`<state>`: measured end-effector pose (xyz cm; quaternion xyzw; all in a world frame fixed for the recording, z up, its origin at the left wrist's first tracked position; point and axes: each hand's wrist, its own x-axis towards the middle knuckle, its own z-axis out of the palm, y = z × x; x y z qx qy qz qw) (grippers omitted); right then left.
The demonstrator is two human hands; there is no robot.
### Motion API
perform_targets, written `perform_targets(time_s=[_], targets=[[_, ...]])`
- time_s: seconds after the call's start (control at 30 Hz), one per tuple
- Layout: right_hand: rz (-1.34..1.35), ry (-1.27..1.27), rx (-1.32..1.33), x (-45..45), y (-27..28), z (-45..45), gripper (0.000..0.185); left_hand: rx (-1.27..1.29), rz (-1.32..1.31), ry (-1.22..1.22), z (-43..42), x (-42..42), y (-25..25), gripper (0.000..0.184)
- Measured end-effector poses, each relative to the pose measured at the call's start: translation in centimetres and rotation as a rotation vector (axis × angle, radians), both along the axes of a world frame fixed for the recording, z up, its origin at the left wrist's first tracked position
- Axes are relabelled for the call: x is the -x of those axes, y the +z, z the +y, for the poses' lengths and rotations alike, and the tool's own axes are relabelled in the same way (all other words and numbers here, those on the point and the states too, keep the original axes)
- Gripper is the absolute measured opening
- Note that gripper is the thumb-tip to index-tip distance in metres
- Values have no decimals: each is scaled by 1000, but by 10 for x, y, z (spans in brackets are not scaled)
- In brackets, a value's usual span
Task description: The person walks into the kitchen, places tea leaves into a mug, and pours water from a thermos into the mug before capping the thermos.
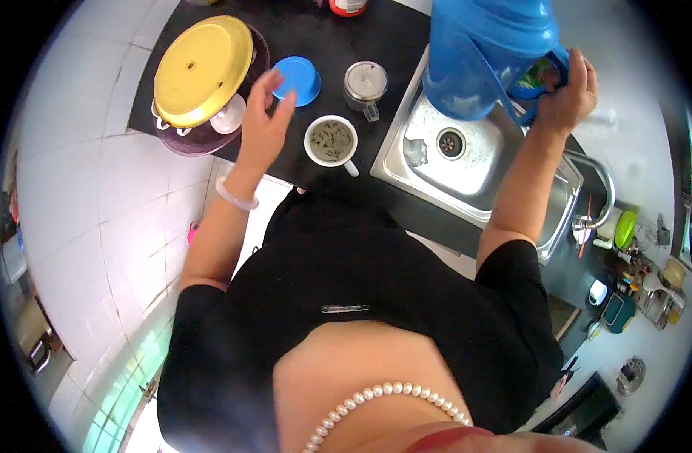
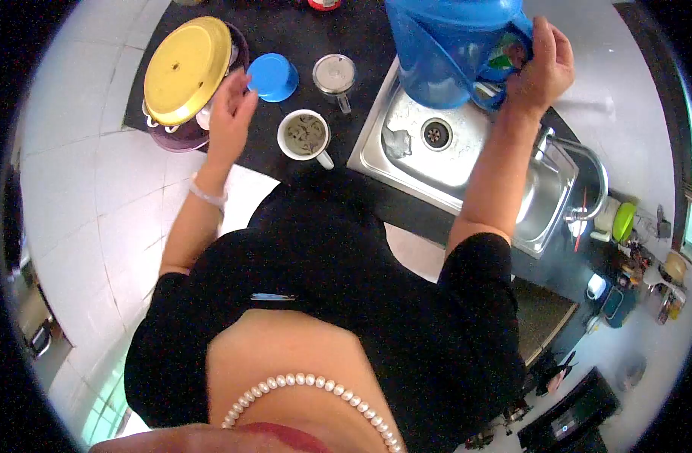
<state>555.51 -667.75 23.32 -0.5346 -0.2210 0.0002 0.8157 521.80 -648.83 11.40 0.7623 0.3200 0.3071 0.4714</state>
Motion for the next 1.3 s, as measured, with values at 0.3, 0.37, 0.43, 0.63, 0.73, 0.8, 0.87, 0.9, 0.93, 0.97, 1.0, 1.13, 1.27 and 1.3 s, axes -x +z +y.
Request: perform_targets(time_s=[0.3, 0.37, 0.43, 0.63, 0.73, 0.8, 0.87, 0.9, 0.93, 0.97, 1.0, 1.13, 1.27, 1.3], targets=[[62, 24, -140, -19, -35, 101, 18, 35, 337, 249, -37, 89, -28, 53], [107, -12, -164, -21, -46, 117, 19, 40, 380, 287, -35, 101, -25, 52], [118, -12, -170, -23, -53, 128, 19, 38, 397, 306, -31, 103, -26, 51], [132, -16, -186, -23, -74, 141, 19, -141, 405, 156, -5, 67, -26, 52], [156, -54, -192, -23, -85, 142, 18, -315, 420, 33, 18, 28, -20, 61], [144, -116, -202, -23, -91, 146, 18, -399, 491, 5, 34, 1, -24, 70], [125, -122, -159, -29, -101, 146, 20, -488, 588, 0, 44, -20, -29, 79], [103, -96, -122, -42, -109, 145, 22, -488, 620, -6, 46, -26, -32, 82], [79, -75, -90, -53, -116, 145, 25, -495, 650, -14, 48, -32, -38, 85], [-37, -60, -10, -62, -124, 145, 28, -507, 675, -25, 51, -38, -44, 88], [-157, -49, 70, -71, -133, 145, 32, -529, 739, -39, 53, -41, -50, 91], [-103, -71, 129, -66, -123, 128, 39, -456, 721, -13, 61, -51, -55, 82], [230, -117, -164, -30, -131, 69, 30, -339, 292, 122, 82, -71, -3, 74], [305, -105, -152, -20, -145, 54, 29, -263, 73, 122, 97, -87, 18, 71]])
